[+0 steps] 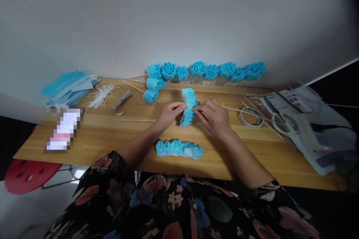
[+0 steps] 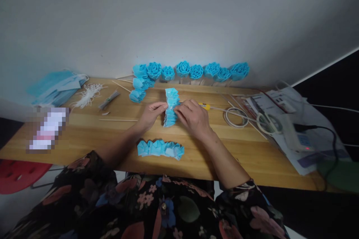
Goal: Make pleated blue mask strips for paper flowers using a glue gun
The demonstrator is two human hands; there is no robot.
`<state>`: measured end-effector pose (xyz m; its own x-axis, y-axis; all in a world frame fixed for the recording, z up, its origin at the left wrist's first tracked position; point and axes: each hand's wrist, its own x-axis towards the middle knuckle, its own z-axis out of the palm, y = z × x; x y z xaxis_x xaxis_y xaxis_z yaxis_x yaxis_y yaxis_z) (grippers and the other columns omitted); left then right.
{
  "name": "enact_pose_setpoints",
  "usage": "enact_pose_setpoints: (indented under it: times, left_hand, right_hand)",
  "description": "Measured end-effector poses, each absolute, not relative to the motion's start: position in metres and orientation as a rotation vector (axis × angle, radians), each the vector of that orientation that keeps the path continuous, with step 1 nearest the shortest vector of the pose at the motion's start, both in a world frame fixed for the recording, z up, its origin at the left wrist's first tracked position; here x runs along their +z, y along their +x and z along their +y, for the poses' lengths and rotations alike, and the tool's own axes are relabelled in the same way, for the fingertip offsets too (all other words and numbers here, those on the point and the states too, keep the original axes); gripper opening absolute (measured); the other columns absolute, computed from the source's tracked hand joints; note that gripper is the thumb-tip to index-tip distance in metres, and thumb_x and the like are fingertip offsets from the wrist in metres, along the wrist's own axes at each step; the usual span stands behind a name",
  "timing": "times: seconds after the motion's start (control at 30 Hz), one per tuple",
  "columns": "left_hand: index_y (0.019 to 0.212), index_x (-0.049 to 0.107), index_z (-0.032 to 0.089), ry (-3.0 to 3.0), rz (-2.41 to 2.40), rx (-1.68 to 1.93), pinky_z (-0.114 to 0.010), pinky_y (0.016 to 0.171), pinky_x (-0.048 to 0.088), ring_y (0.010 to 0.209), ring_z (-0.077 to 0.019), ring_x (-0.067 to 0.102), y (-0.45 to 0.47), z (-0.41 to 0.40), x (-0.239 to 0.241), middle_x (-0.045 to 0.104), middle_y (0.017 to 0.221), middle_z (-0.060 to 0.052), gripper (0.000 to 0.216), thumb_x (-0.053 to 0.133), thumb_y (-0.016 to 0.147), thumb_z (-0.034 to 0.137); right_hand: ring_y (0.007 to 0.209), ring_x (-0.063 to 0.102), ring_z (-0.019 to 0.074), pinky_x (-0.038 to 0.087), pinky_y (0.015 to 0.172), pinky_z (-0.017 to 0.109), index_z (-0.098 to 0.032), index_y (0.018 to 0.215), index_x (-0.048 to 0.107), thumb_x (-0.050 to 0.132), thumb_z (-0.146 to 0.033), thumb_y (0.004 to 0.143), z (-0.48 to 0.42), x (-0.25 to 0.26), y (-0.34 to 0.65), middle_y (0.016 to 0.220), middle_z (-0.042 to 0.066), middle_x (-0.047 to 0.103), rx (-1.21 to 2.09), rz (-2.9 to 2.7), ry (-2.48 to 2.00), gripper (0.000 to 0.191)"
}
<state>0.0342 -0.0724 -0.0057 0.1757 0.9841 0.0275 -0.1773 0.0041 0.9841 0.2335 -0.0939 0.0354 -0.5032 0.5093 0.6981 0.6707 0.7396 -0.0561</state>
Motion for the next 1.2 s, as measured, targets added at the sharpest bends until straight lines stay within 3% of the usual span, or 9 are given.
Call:
enact_pose_setpoints:
  times: [0.37,0.63,0.77,0.87,0.97,1.2]
  left_hand:
    - [0.073,0.071,0.016,1.159,0.909,1.086,-0.025,0.064,0.042,0.065,-0.011,0.05,0.038,-0.077,-0.002,0.061,0.066,0.001,0.038,0.08,0.069,0.053]
    - [0.079,0.07,0.016,1.031,0.917,1.125,-0.023,0.059,0.039,0.059,-0.0085,0.048,0.037,-0.073,-0.012,0.058,0.065,0.003,0.04,0.081,0.071,0.054]
    - [0.081,0.071,0.016,0.977,0.9,1.146,-0.023,0.06,0.041,0.062,-0.0085,0.051,0.037,-0.071,-0.014,0.061,0.068,0.002,0.042,0.083,0.07,0.055]
    - [0.081,0.07,0.016,0.946,0.868,1.148,-0.022,0.058,0.041,0.06,-0.008,0.051,0.037,-0.072,-0.012,0.061,0.066,0.002,0.044,0.085,0.069,0.055]
    - [0.081,0.07,0.015,0.921,0.846,1.141,-0.022,0.055,0.04,0.057,-0.0071,0.05,0.038,-0.073,-0.009,0.058,0.063,0.004,0.045,0.086,0.067,0.055]
    - [0.084,0.07,0.016,0.949,0.861,1.093,-0.023,0.059,0.044,0.061,-0.0087,0.054,0.038,-0.075,-0.009,0.062,0.068,0.002,0.039,0.083,0.073,0.051]
  right_hand:
    - [0.077,0.061,0.0217,0.044,0.07,0.035,-0.023,0.089,0.066,0.062,-0.031,0.098,-0.095,0.031,0.232,0.081,0.006,0.07,-0.119,-2.143,-1.068,0.012]
    - [0.065,0.056,0.0164,0.045,0.061,0.031,-0.024,0.099,0.066,0.053,-0.056,0.099,-0.098,0.027,0.241,0.078,0.001,0.062,0.588,-1.466,-1.08,0.034]
    - [0.06,0.053,0.0135,0.044,0.055,0.028,-0.023,0.089,0.068,0.06,-0.068,0.089,-0.088,0.02,0.244,0.075,0.001,0.062,0.87,-1.325,-1.165,0.046]
    - [0.069,0.058,0.0169,0.048,0.056,0.029,-0.022,0.091,0.073,0.065,-0.073,0.082,-0.084,0.014,0.241,0.083,0.004,0.068,1.063,-1.368,-1.205,0.052]
    - [0.077,0.061,0.0196,0.051,0.06,0.03,-0.023,0.096,0.074,0.068,-0.072,0.079,-0.085,0.012,0.236,0.087,0.005,0.07,1.205,-1.407,-1.183,0.053]
    - [0.07,0.055,0.0153,0.046,0.065,0.03,-0.022,0.093,0.066,0.078,-0.058,0.075,-0.09,0.01,0.228,0.078,-0.001,0.06,1.295,-1.428,-1.129,0.042]
